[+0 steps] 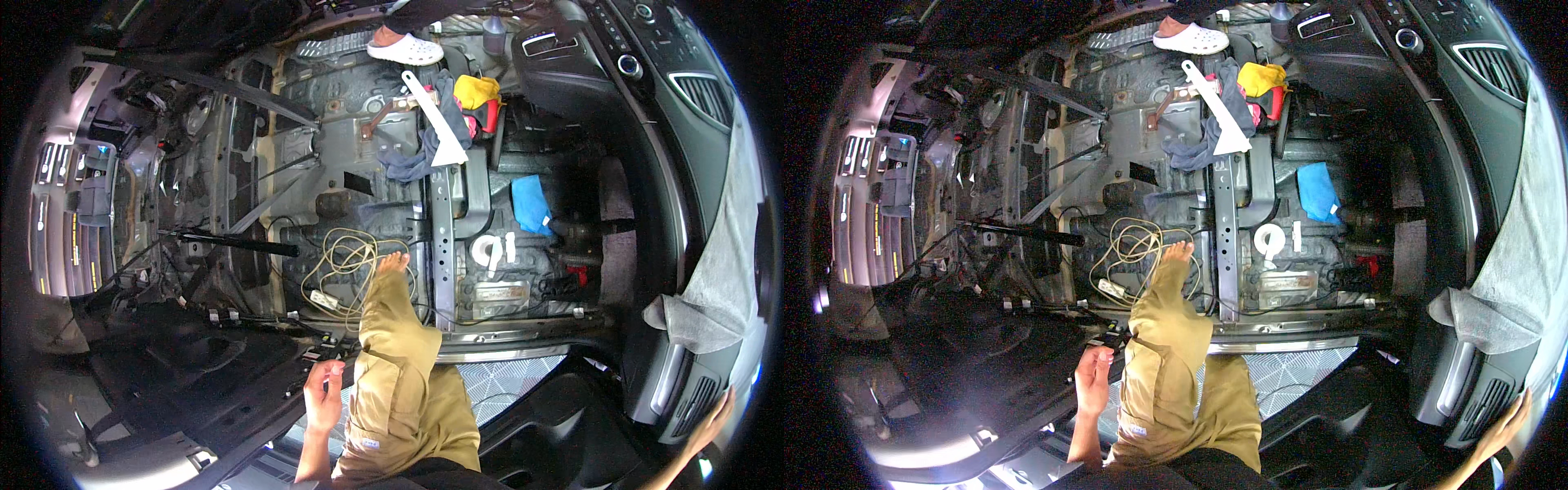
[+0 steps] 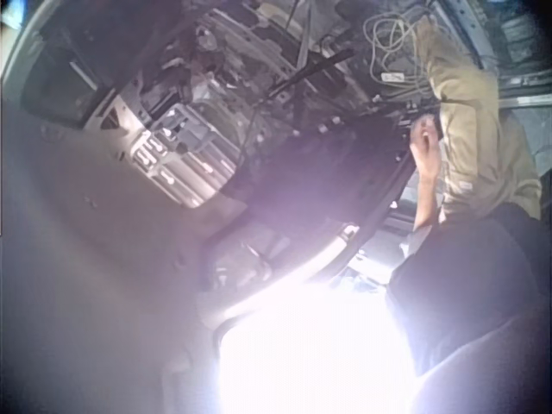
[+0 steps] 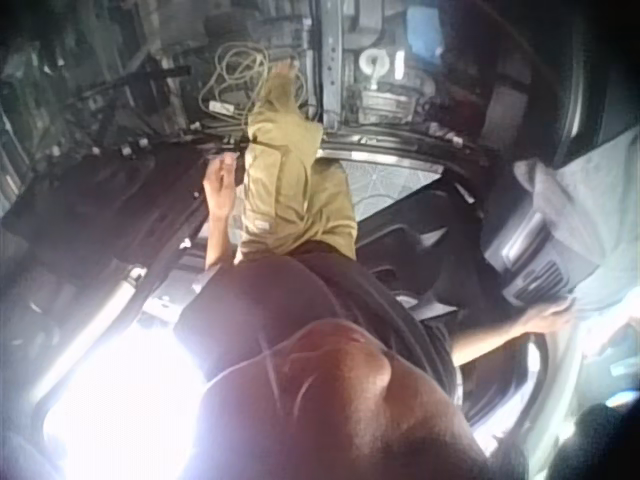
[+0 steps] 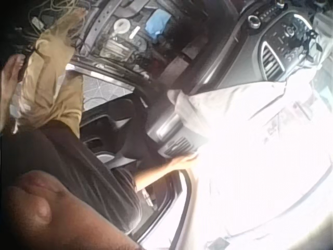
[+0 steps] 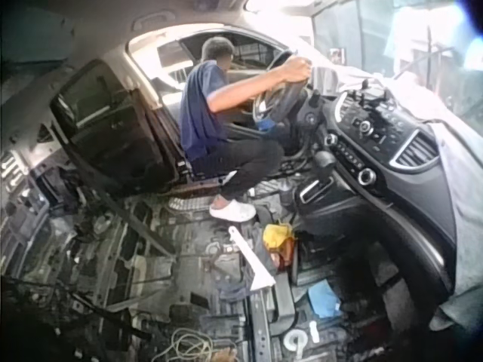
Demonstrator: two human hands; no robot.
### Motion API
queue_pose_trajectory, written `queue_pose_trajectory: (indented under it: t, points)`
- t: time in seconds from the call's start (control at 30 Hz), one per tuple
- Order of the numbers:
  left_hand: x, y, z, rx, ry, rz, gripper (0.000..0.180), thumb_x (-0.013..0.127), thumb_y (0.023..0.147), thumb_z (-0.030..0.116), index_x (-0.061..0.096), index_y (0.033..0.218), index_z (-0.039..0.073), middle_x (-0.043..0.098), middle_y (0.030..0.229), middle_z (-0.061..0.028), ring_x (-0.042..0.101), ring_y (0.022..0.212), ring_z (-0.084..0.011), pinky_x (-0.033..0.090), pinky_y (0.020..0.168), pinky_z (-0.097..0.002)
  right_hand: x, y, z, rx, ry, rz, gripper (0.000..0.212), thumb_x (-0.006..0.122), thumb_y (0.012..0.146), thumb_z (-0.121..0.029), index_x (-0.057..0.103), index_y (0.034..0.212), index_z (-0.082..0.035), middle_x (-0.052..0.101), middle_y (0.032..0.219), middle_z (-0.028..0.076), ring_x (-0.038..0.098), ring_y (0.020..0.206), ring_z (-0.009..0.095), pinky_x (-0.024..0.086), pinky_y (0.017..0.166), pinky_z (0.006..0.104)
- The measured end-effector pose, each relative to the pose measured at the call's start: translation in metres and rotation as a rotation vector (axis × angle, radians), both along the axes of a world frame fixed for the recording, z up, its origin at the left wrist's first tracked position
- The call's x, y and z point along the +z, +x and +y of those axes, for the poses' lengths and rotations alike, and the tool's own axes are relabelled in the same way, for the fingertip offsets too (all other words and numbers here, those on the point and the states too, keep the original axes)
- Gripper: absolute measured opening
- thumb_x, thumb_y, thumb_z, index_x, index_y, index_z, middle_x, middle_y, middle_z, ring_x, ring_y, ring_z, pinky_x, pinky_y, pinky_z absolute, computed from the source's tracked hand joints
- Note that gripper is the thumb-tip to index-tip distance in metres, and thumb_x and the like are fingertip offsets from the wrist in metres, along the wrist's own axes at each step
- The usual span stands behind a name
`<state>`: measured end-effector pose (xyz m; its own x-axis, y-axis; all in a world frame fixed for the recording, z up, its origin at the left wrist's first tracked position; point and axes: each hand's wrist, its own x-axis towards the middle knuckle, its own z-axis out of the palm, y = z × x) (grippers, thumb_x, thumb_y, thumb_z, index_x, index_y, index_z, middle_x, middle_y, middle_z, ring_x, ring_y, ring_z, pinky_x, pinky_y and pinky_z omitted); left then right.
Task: The person places a gray cloth over the dashboard, sprays liquid onto the windshield, and uses a squeegee and utility knife to apply and trim a tint film. The person smooths the film with a squeegee and trims excess material along the edges.
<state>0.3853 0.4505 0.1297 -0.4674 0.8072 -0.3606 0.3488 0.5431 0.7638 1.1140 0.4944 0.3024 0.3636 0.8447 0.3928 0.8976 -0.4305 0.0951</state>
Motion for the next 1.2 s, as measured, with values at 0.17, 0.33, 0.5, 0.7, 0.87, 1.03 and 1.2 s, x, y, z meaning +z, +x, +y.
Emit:
queue_pose_trajectory:
  t: [0.17,0.33,0.5,0.7,0.87,1.03,1.2]
  points:
    - [0.004,0.004,0.068,0.019,0.16,-0.064,0.013,0.055,0.093,0.011,0.062,0.094,0.0,0.061,0.085,-0.0086,0.056,0.077,-0.0153,0.045,0.07,-0.0263,0.002,0.001,-0.003,-0.029,0.014,0.054,0.051,0.036,0.101,-0.036,0.046,0.133,0.001,0.047,0.137,0.016,0.04,0.13,0.028,0.025,0.111,0.0372]
    - [0.003,0.043,0.216,-0.406,0.286,-0.104,0.013,0.059,0.088,0.011,0.061,0.097,0.001,0.061,0.088,-0.0108,0.059,0.08,-0.0209,0.047,0.073,-0.0309,-0.002,0.025,0.0,-0.194,0.308,0.698,0.057,0.029,0.101,-0.04,0.04,0.139,0.001,0.039,0.145,0.014,0.032,0.135,0.024,0.017,0.114,0.037]
    - [-0.058,0.087,0.32,-1.122,0.146,0.246,0.029,0.061,0.081,0.012,0.058,0.109,0.006,0.058,0.095,-0.0145,0.058,0.093,-0.0303,0.048,0.078,-0.041,-0.008,0.02,-0.014,-0.13,-0.062,-0.118,0.056,0.03,0.101,-0.039,0.039,0.137,0.003,0.039,0.142,0.02,0.033,0.135,0.028,0.019,0.113,0.0377]
    - [-0.171,0.169,0.264,-1.662,0.045,0.505,0.037,0.051,0.087,0.018,0.058,0.123,0.023,0.035,0.143,-0.0187,0.035,0.131,-0.0367,0.03,0.104,-0.0555,-0.006,-0.016,-0.009,-0.324,0.046,-0.165,0.051,0.035,0.1,-0.038,0.048,0.128,0.002,0.051,0.128,0.021,0.046,0.122,0.034,0.031,0.105,0.0392]
    - [-0.192,0.193,0.286,-1.667,0.03,0.546,0.029,0.048,0.088,0.022,0.066,0.111,0.019,0.042,0.138,-0.0153,0.032,0.132,-0.034,0.021,0.107,-0.0597,-0.008,-0.033,-0.021,-0.364,0.073,-0.145,0.051,0.037,0.098,-0.036,0.048,0.128,0.004,0.05,0.129,0.021,0.045,0.123,0.033,0.03,0.106,0.0391]
    - [-0.205,0.175,0.332,-1.311,-0.142,0.359,0.032,0.067,0.076,0.028,0.067,0.102,0.01,0.047,0.131,-0.0148,0.034,0.13,-0.0344,0.021,0.106,-0.0625,-0.007,-0.045,-0.024,-0.432,0.132,-0.047,0.055,0.039,0.096,-0.039,0.048,0.128,0.006,0.05,0.13,0.02,0.043,0.124,0.031,0.028,0.107,0.0396]
    - [-0.213,0.154,0.361,-1.014,-0.229,-0.206,0.03,0.073,0.068,0.029,0.062,0.078,0.004,0.064,0.086,-0.0164,0.06,0.09,-0.0362,0.048,0.078,-0.044,-0.006,-0.052,-0.009,-0.403,0.131,-0.04,0.059,0.038,0.096,-0.044,0.049,0.126,0.006,0.051,0.127,0.02,0.045,0.121,0.032,0.029,0.106,0.0403]
